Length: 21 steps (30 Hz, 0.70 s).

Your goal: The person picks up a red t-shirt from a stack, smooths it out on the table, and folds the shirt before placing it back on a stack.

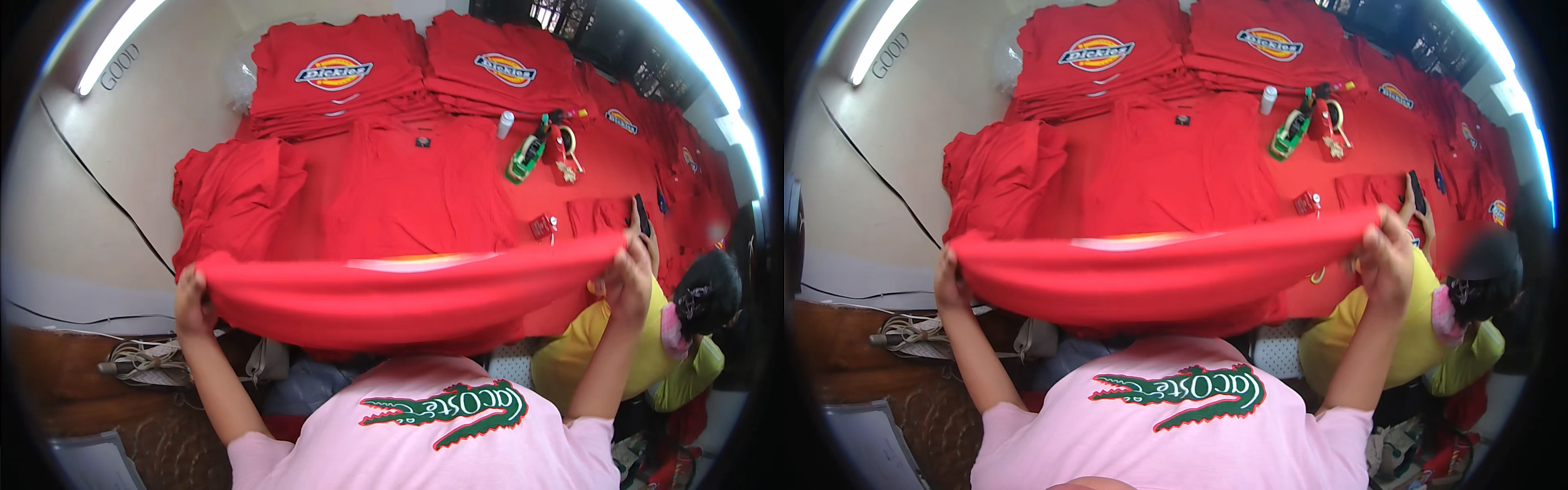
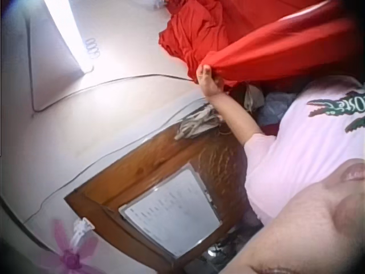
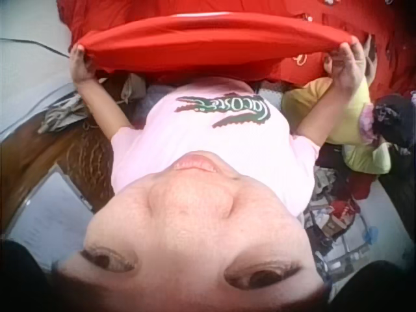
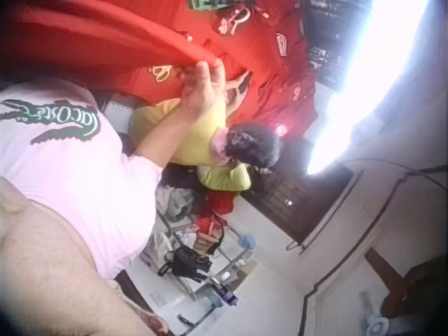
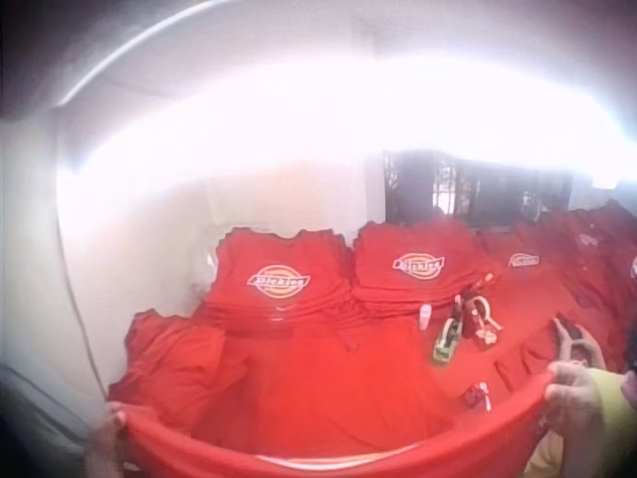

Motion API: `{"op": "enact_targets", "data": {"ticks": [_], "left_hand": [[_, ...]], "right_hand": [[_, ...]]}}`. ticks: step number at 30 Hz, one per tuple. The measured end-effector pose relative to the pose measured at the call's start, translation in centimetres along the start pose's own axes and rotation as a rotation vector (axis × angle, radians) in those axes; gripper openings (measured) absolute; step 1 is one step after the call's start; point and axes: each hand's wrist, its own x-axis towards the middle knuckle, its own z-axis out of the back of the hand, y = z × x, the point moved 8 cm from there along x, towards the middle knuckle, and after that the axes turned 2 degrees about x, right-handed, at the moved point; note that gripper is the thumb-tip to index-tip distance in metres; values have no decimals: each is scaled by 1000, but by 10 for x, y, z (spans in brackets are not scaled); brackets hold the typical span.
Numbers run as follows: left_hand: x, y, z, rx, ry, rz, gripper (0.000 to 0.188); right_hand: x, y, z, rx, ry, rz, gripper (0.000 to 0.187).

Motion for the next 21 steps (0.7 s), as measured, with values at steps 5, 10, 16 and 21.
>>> {"op": "enact_targets", "data": {"ticks": [5, 10, 16, 21], "left_hand": [[163, -19, 28, 181, 50, 259, 30], [298, -153, 30, 106, -84, -280, 31], [382, -221, 62, 147, -224, -514, 33], [441, -120, 123, 220, -370, -309, 44]], "right_hand": [[182, -9, -63, -65, -15, -3, 25], [346, 35, -106, 14, 34, 381, 31], [465, 43, -133, 150, 122, 514, 21], [515, -89, -150, -38, 24, 371, 24]]}}
